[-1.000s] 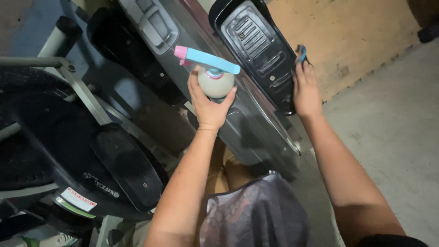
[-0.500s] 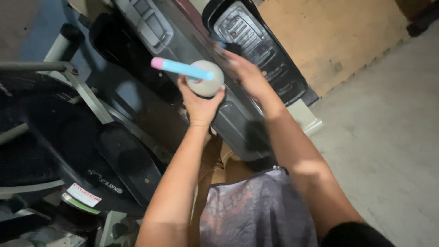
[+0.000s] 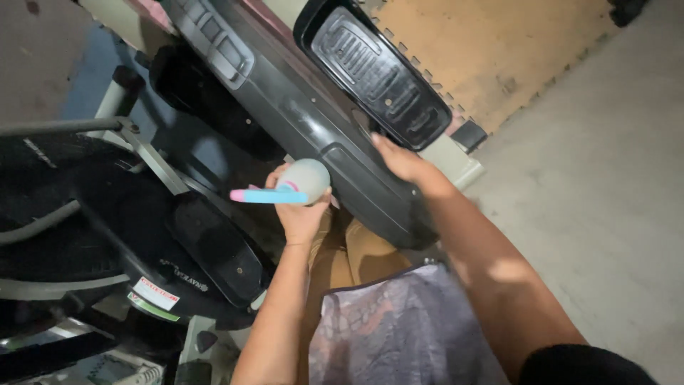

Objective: The recorder is cleaning an elliptical machine by spraying it with a cleaning solution and wiping it with a cloth.

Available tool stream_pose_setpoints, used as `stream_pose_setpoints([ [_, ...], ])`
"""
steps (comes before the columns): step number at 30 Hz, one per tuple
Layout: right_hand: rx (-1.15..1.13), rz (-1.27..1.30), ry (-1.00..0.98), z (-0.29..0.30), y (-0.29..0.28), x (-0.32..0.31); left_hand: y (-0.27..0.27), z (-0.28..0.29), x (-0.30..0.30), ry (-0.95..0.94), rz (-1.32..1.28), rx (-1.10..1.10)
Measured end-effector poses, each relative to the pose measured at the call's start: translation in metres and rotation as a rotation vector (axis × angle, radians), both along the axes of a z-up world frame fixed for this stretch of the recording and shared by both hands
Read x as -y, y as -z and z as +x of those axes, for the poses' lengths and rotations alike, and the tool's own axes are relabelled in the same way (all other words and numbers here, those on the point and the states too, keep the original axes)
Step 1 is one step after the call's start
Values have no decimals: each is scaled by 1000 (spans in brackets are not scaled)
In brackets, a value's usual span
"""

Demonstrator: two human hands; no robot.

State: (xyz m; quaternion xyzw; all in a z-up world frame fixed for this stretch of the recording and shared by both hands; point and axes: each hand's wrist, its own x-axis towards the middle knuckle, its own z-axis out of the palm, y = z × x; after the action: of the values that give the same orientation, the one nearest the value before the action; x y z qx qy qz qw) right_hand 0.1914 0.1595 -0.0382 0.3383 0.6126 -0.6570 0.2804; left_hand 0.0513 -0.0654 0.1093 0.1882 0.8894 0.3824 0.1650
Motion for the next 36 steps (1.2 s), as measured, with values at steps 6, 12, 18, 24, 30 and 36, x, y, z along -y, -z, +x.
stream_pose_setpoints([
  [6,179,47,139,152,-74,9,-14,36,2,30,178,200],
  [12,22,293,158,208,-72,52,-46,55,2,73,147,295],
  [18,-257,581,87,116,-95,66,-70,70,25,34,209,338],
  [24,-442,702,-19,70,-111,70,-107,67,43,193,68,246],
  [30,-401,794,76,158,-128,79,-109,68,49,227,116,171],
  [36,-73,492,258,229,-104,67,-123,75,45,364,204,194],
])
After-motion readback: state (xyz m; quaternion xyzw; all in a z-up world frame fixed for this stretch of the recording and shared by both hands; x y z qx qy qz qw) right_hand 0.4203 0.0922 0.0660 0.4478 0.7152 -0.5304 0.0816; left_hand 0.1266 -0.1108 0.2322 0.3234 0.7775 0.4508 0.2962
